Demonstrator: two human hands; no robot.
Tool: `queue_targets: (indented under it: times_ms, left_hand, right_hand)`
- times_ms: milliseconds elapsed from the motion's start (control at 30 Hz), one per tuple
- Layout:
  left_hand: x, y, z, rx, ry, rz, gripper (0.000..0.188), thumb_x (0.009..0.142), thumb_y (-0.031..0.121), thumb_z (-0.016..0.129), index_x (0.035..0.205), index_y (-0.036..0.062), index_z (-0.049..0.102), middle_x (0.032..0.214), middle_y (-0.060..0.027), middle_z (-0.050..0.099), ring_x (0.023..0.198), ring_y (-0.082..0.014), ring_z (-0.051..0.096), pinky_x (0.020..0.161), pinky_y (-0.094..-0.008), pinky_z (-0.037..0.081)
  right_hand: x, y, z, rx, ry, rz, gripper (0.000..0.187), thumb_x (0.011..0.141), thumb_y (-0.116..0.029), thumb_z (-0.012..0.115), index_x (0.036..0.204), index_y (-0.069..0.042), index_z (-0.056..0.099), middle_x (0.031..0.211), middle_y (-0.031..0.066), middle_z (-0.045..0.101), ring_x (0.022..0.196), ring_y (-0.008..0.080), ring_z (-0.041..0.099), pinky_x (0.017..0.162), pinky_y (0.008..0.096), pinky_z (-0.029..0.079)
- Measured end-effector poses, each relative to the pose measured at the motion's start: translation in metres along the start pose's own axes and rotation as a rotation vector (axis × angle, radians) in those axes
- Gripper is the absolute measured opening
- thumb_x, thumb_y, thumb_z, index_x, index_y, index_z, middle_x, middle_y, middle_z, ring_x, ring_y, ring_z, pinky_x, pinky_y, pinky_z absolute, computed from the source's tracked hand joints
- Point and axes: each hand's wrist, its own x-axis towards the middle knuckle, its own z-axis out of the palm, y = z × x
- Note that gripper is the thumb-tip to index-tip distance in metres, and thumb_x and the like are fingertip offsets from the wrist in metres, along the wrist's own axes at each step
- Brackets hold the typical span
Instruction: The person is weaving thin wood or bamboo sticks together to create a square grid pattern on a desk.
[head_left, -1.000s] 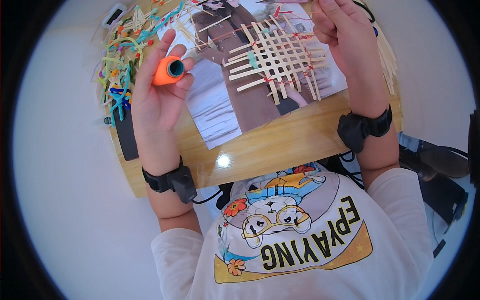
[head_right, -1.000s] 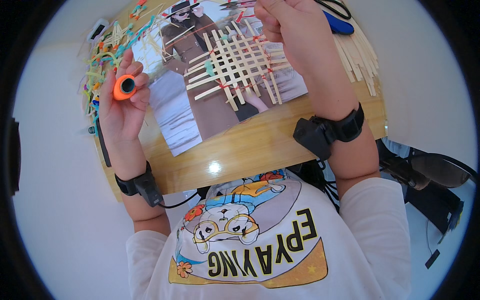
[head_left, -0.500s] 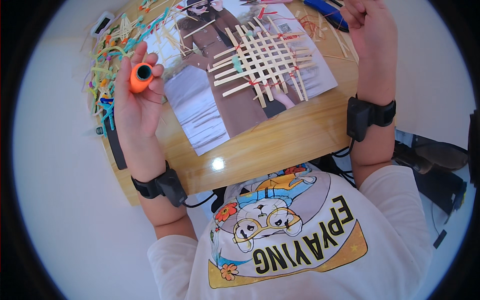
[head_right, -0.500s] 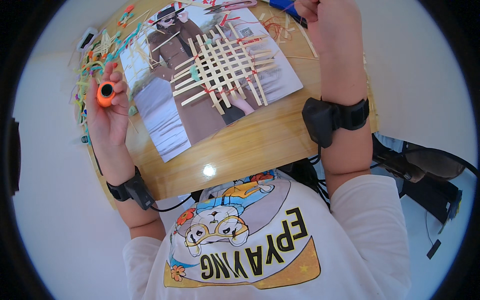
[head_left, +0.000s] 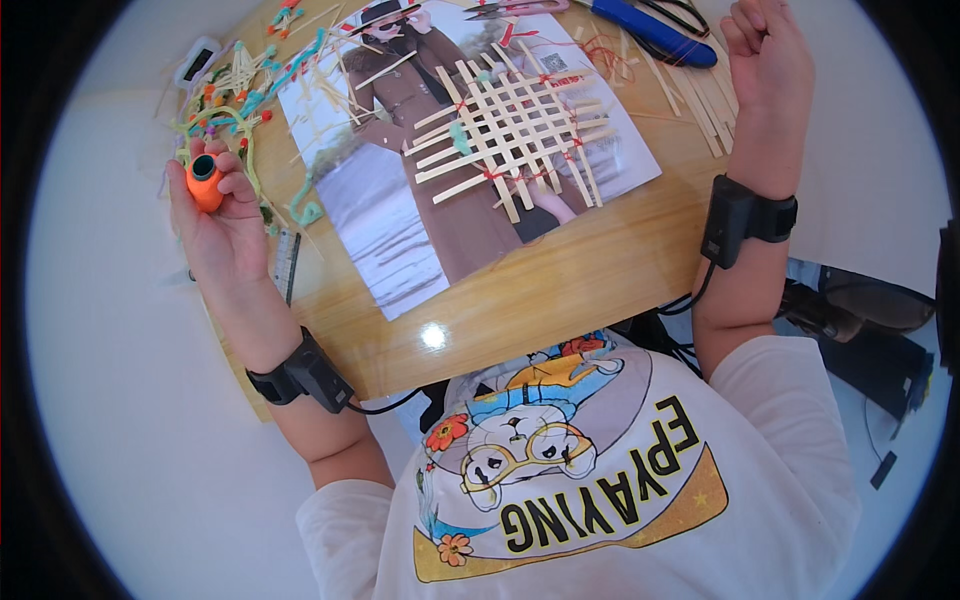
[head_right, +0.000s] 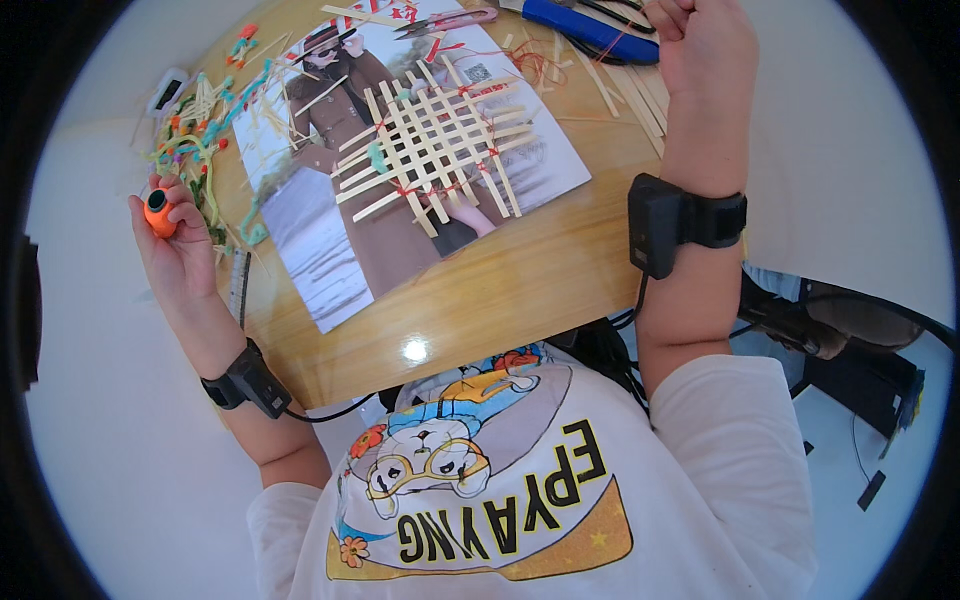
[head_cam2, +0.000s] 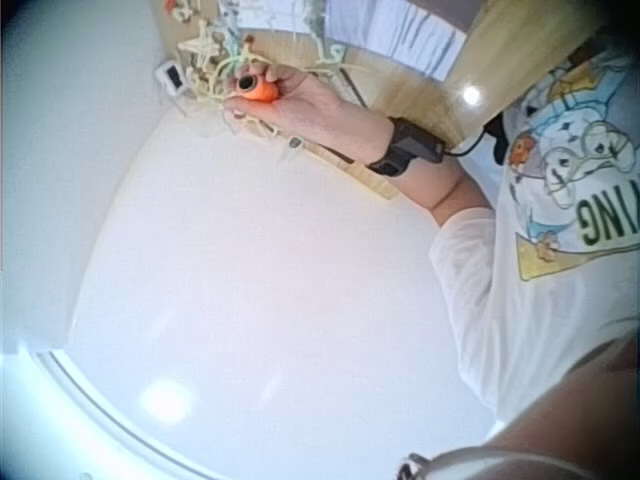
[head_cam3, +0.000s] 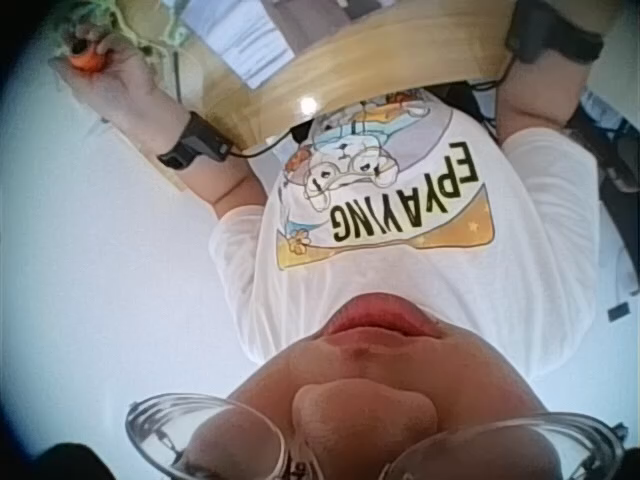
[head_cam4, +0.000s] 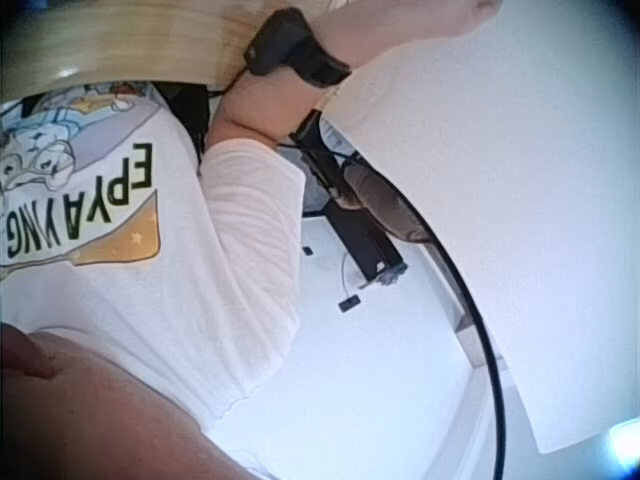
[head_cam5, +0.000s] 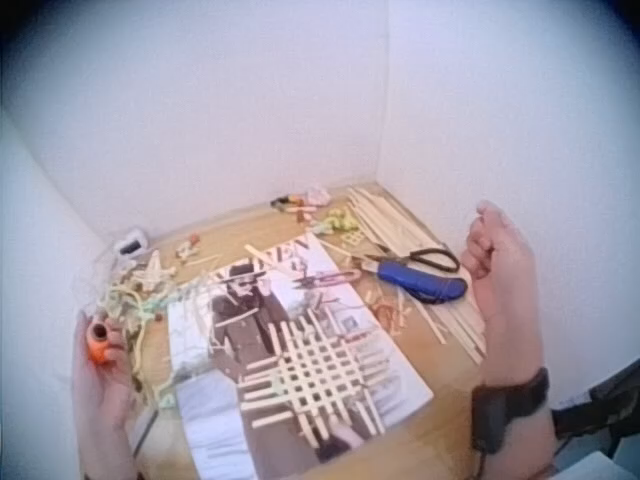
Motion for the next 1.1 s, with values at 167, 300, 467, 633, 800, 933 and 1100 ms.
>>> queue_targets:
  times_ms: [167,300,467,633,800,933,1100]
  left_hand:
    - [0.000,0.002,-0.004,0.066,0.074,-0.007,0.041,0.094,0.013,0.057,0.126,-0.0088,0.043,0.114,-0.0213,0.053,0.104,-0.0303,0.057,0.085,-0.0337,0.054]
    - [-0.001,-0.003,0.006,0.260,0.096,0.045,0.046,0.090,0.010,0.060,0.129,-0.0093,0.043,0.122,-0.0238,0.052,0.114,-0.0353,0.055,0.095,-0.0368,0.050]
    - [-0.007,-0.016,0.026,0.522,0.134,0.075,0.043,0.096,0.015,0.058,0.129,-0.0088,0.044,0.118,-0.0213,0.058,0.106,-0.0310,0.063,0.090,-0.0314,0.053]
    - [-0.014,-0.025,0.041,0.652,0.069,0.059,0.040,0.096,0.022,0.060,0.125,-0.0040,0.050,0.111,-0.0159,0.064,0.091,-0.0216,0.066,0.078,-0.0266,0.054]
    - [-0.024,-0.034,0.056,0.826,-0.021,0.058,0.040,0.089,0.015,0.070,0.122,-0.0001,0.054,0.111,-0.0139,0.065,0.091,-0.0158,0.064,0.080,-0.0252,0.052]
    - [-0.033,-0.044,0.069,0.857,-0.151,0.065,0.043,0.081,0.005,0.075,0.120,0.0004,0.055,0.114,-0.0122,0.064,0.099,-0.0145,0.061,0.087,-0.0271,0.050]
    - [-0.041,-0.055,0.077,0.916,-0.224,0.041,0.042,0.078,0.002,0.077,0.115,0.0006,0.057,0.116,-0.0092,0.061,0.102,-0.0145,0.059,0.091,-0.0288,0.049]
  right_hand:
    - [0.030,0.006,-0.032,0.041,-0.064,0.071,0.017,0.101,-0.018,0.051,0.110,-0.005,0.055,0.068,-0.0036,0.041,0.058,0.0044,0.033,0.052,0.0193,0.028]
    - [0.043,0.019,-0.045,-0.115,-0.141,0.112,0.021,0.099,-0.024,0.055,0.106,-0.006,0.062,0.073,0.0024,0.053,0.063,0.0073,0.043,0.060,0.0212,0.037]
    - [0.028,0.007,-0.032,-1.154,-0.173,-0.533,0.026,0.091,-0.033,0.062,0.102,-0.012,0.072,0.084,0.0019,0.064,0.076,0.0091,0.054,0.072,0.0247,0.044]
    - [0.005,-0.028,-0.006,-0.906,-0.078,-0.299,0.029,0.095,-0.030,0.057,0.103,-0.007,0.072,0.100,0.0075,0.069,0.081,0.0096,0.057,0.075,0.0245,0.045]
    - [-0.031,-0.032,0.036,0.057,-0.728,0.160,0.030,0.103,-0.020,0.043,0.114,0.001,0.061,0.128,0.0228,0.057,0.075,0.0091,0.052,0.068,0.0203,0.043]
    - [-0.079,-0.016,0.074,0.287,-0.942,0.558,0.025,0.100,-0.021,0.049,0.107,0.000,0.062,0.118,0.0184,0.060,0.082,0.0160,0.065,0.072,0.0279,0.054]
    - [-0.120,0.008,0.105,0.285,-0.904,0.820,0.022,0.102,-0.023,0.046,0.102,-0.004,0.056,0.125,0.0199,0.058,0.087,0.0175,0.065,0.076,0.0304,0.057]
